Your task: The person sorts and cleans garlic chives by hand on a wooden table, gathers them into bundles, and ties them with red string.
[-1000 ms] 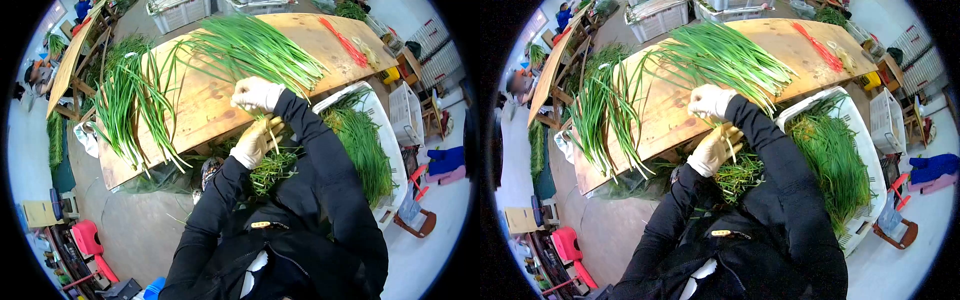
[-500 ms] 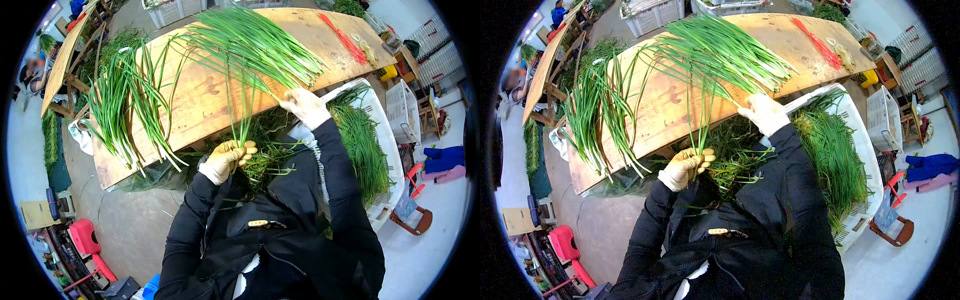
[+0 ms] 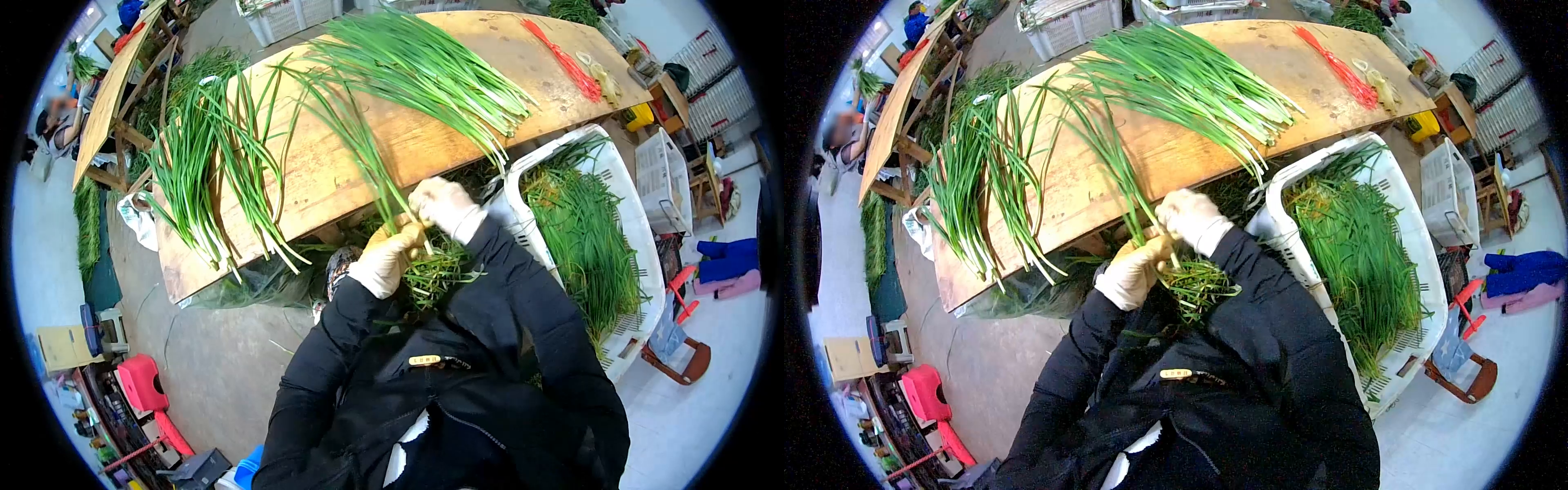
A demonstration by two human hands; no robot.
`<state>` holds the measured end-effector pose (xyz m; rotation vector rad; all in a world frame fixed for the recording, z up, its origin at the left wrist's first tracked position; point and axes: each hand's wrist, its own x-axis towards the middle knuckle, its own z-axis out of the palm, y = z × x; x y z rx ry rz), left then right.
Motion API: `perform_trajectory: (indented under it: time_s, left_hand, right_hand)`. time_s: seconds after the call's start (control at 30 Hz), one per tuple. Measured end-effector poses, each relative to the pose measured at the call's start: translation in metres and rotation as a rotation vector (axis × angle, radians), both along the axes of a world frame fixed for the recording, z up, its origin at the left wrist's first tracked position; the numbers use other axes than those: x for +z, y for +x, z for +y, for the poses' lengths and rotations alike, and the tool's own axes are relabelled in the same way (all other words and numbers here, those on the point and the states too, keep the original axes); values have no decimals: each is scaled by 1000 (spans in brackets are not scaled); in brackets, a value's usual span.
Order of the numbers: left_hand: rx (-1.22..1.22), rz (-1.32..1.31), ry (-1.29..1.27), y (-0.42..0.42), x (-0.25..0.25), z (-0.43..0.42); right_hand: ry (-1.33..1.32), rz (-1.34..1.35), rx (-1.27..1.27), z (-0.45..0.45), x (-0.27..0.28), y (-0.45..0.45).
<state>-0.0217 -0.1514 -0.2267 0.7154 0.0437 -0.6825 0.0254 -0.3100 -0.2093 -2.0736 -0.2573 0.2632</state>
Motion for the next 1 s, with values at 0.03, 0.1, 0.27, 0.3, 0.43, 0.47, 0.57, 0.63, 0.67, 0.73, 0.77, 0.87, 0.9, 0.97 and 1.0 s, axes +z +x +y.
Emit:
perform_trajectory:
  time_s: [0.03, 0.1, 0.27, 0.3, 0.43, 0.47, 0.57, 0.63, 0.67, 0.73, 0.77, 0.87, 0.9, 0.97, 1.0]
  left_hand:
    - [25, 40, 34, -2, -6, -2]
    - [54, 82, 68, -6, -6, -1]
    - [88, 116, 159, -17, 2, 13]
    - [119, 137, 209, -20, 10, 17]
    - [38, 73, -54, -26, 9, 35]
    - [35, 74, -53, -28, 9, 35]
    - [35, 70, 30, -32, 9, 31]
    - [30, 34, 49, -34, -2, 31]
    - [24, -2, 65, -34, -5, 31]
    - [40, 48, 141, -38, 7, 29]
    - [61, 73, 174, -39, 8, 29]
    - [119, 113, 205, -42, 6, 25]
    - [152, 125, 206, -42, 5, 24]
    - [133, 92, 170, -38, 0, 25]
    - [111, 59, 135, -37, -5, 25]
  right_hand:
    - [-289, -362, 46, 9, 3, -7]
    - [-121, -448, 22, 9, 3, -2]
    - [550, -255, -549, -42, 62, 13]
    - [689, -210, -455, -54, 47, 14]
    - [206, 120, -119, -38, 28, -20]
    - [365, 202, -65, -29, 21, -24]
    - [497, 294, 70, -4, 6, -26]
    - [98, -16, 66, 19, 7, -26]
    - [-216, -160, 95, 24, 18, -26]
    - [-273, -302, 145, 21, 6, -20]
    - [-219, -306, 84, 16, 0, -18]
    - [-245, -519, -159, -3, -13, -9]
    - [-159, -278, -172, -4, -8, -12]
    - [619, 356, -40, -11, -23, -17]
    - [343, 139, 212, -4, -19, -29]
